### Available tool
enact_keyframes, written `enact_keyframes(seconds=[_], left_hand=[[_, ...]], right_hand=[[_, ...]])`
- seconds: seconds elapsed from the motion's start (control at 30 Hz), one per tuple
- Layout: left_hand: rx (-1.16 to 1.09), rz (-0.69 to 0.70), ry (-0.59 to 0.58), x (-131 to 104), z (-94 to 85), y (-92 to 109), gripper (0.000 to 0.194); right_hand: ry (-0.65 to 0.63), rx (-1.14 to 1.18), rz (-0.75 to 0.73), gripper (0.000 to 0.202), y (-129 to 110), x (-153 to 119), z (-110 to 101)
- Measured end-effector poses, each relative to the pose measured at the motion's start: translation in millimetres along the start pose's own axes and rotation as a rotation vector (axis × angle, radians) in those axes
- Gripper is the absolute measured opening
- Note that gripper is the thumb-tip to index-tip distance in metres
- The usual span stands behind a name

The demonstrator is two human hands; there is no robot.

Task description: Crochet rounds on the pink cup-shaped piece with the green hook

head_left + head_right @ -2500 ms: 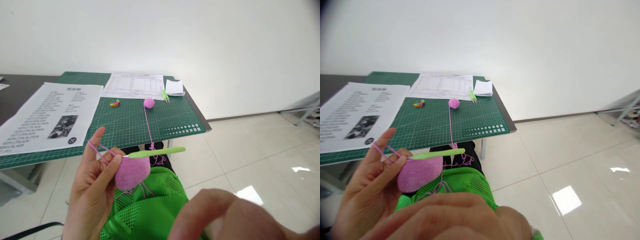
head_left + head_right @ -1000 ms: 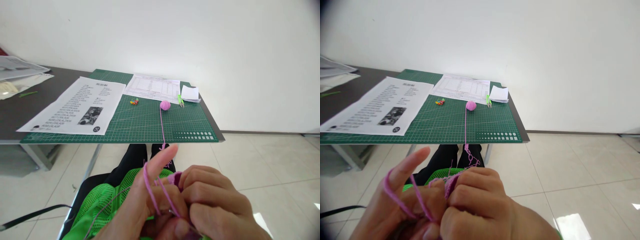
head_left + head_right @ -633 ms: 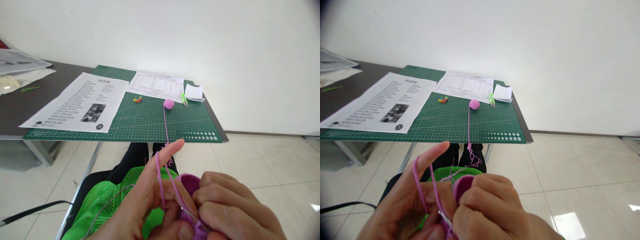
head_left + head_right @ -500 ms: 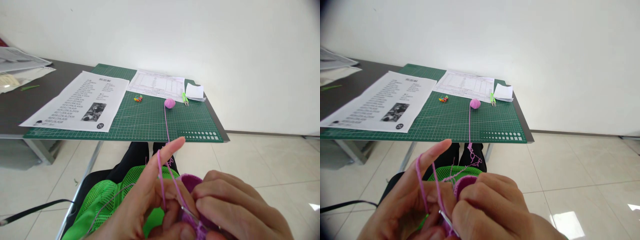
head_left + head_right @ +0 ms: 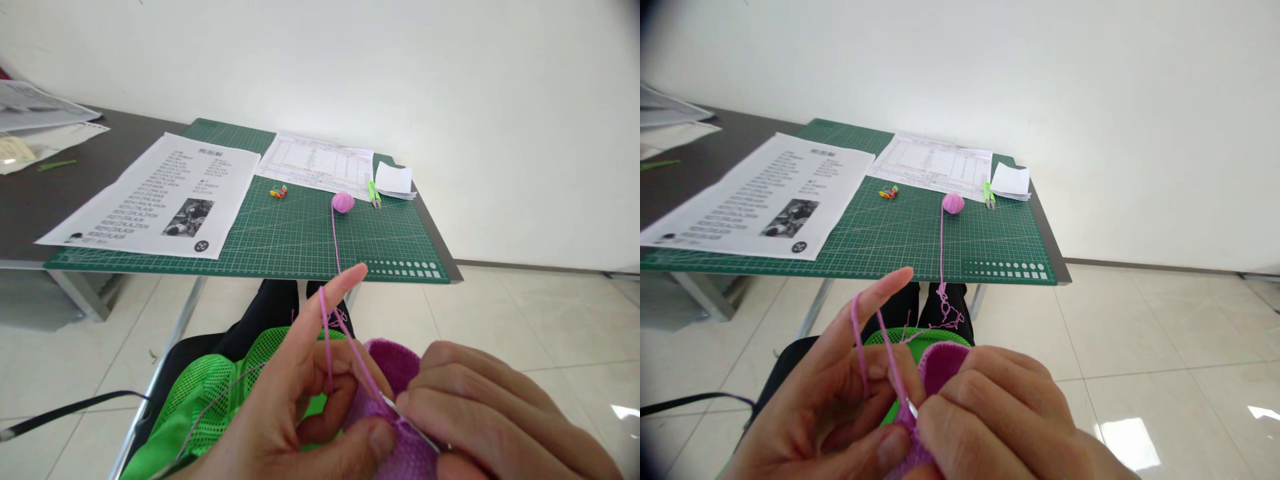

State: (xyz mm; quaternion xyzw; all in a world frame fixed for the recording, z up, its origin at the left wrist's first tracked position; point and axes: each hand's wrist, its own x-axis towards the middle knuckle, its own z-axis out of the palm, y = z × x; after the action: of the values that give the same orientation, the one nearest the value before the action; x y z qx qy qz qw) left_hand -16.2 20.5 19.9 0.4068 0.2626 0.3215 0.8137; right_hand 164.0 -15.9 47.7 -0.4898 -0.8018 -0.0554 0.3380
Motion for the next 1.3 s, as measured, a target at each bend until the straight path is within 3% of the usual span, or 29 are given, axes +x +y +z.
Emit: enact_keyframes(seconds=[0.23, 0.43, 0.53, 0.63, 0.83, 0.97, 1.13, 1.3], left_hand=[[-0.091, 0.006, -0.02, 3, -3.5, -2, 0.081], [-0.036, 0.008, 0.018, 3, -1.9, -2, 0.091], [-0.012, 0.006, 0.025, 2, -1.1, -2, 0.095], [-0.038, 0.005, 0.002, 5, -3.6, -1, 0.09], [-0.14, -0.035, -0.171, 10, -13.8, 1, 0.073], [-0.188, -0.041, -0.173, 11, -12.7, 1, 0.072], [-0.196, -0.048, -0.15, 11, -8.8, 2, 0.072], [-0.167, -0.027, -0.102, 10, -5.4, 2, 0.074]], right_hand=[[-0.05, 0.018, 0.074, 0.038, 1, -4, -3], [-0.024, 0.047, 0.032, 0.017, -5, 5, 3], [-0.006, 0.078, 0.012, 0.017, -3, 7, 2], [-0.016, 0.173, 0.03, 0.021, -1, 9, 2], [-0.004, 0.295, 0.059, 0.031, 4, 11, 7], [0.004, 0.276, -0.003, 0.036, 4, 12, 7], [0.093, 0.217, 0.098, 0.042, -3, 16, 6], [0.074, 0.286, 0.158, 0.015, 1, 3, 7]])
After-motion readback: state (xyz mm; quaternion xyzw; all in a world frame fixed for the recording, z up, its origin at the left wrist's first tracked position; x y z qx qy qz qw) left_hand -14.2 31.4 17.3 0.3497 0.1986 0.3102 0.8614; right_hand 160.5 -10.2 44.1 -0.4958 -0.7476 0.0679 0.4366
